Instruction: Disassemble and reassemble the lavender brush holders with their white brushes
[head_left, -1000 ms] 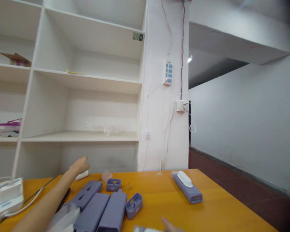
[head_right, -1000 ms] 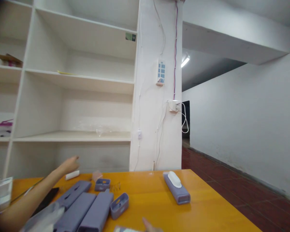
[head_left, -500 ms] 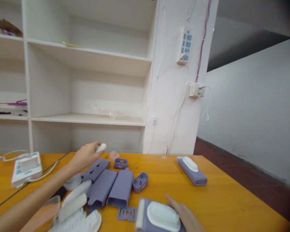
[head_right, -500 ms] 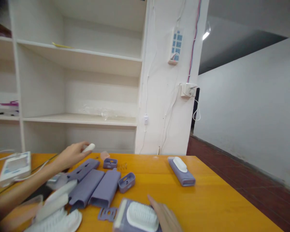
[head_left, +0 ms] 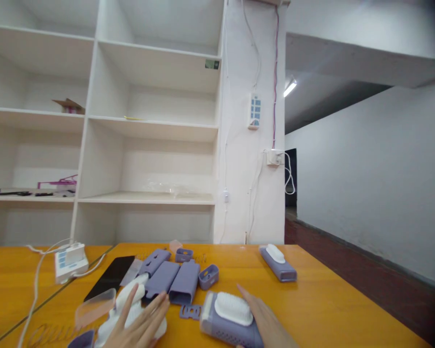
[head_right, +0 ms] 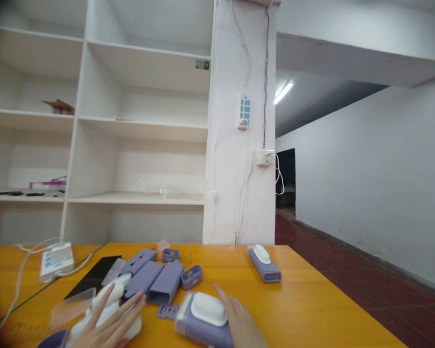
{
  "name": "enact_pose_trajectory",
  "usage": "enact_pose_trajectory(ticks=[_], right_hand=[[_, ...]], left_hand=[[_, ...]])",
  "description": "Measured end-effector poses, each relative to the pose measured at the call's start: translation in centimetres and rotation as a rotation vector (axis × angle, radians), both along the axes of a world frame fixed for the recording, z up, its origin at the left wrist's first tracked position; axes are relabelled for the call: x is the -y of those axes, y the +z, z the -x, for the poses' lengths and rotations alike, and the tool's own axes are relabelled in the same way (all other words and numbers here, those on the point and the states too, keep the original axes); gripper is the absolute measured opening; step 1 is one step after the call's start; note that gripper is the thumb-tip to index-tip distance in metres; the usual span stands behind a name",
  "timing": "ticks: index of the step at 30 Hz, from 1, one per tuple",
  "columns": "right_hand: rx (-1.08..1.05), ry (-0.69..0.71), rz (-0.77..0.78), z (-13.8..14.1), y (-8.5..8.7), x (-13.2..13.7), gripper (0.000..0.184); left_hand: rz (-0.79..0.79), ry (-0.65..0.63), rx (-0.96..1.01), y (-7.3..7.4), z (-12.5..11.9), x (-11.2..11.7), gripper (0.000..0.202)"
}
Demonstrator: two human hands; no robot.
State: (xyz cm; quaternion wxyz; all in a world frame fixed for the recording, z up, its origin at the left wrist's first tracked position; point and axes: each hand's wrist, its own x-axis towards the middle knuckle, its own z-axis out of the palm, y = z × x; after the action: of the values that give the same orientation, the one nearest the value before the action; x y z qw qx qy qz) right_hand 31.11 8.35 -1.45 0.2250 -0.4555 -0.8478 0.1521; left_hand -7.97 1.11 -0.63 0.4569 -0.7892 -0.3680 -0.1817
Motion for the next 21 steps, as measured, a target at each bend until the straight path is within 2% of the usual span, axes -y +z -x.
enact_pose_trajectory(ticks=[4,8,10,13,16,19,21], right_hand=[[-0.031,0.006,-0.075,0.1,0.6,1.7,0.098],[-0.083,0.004,-0.105,0.5,1.0,2.7,0.097],[-0.123,0.007,-0.118,0.6,0.7,2.7,0.101],[-0.175,0.096,-0.054,0.5,0.5,2.7,0.110],[-0.202,0.218,0.048,0.2,1.1,3.2,0.110],[-0.181,0.246,0.069,0.2,2.2,4.1,0.108],[-0.154,0.213,0.032,0.7,2.7,4.7,0.111]], left_hand=[[0.068,0.071,0.037,0.5,-1.1,-1.8,0.060],[0.110,0.148,0.129,-0.3,-2.4,-2.6,0.065],[0.154,0.122,0.203,-1.0,-3.3,-2.0,0.071],[0.311,-0.025,0.343,-2.6,-5.7,-0.6,0.084],[0.573,-0.149,0.507,-4.0,-8.3,0.1,0.090],[0.831,-0.151,0.677,-3.6,-9.7,0.4,0.105],[0.914,-0.117,0.752,-2.8,-9.8,0.6,0.110]])
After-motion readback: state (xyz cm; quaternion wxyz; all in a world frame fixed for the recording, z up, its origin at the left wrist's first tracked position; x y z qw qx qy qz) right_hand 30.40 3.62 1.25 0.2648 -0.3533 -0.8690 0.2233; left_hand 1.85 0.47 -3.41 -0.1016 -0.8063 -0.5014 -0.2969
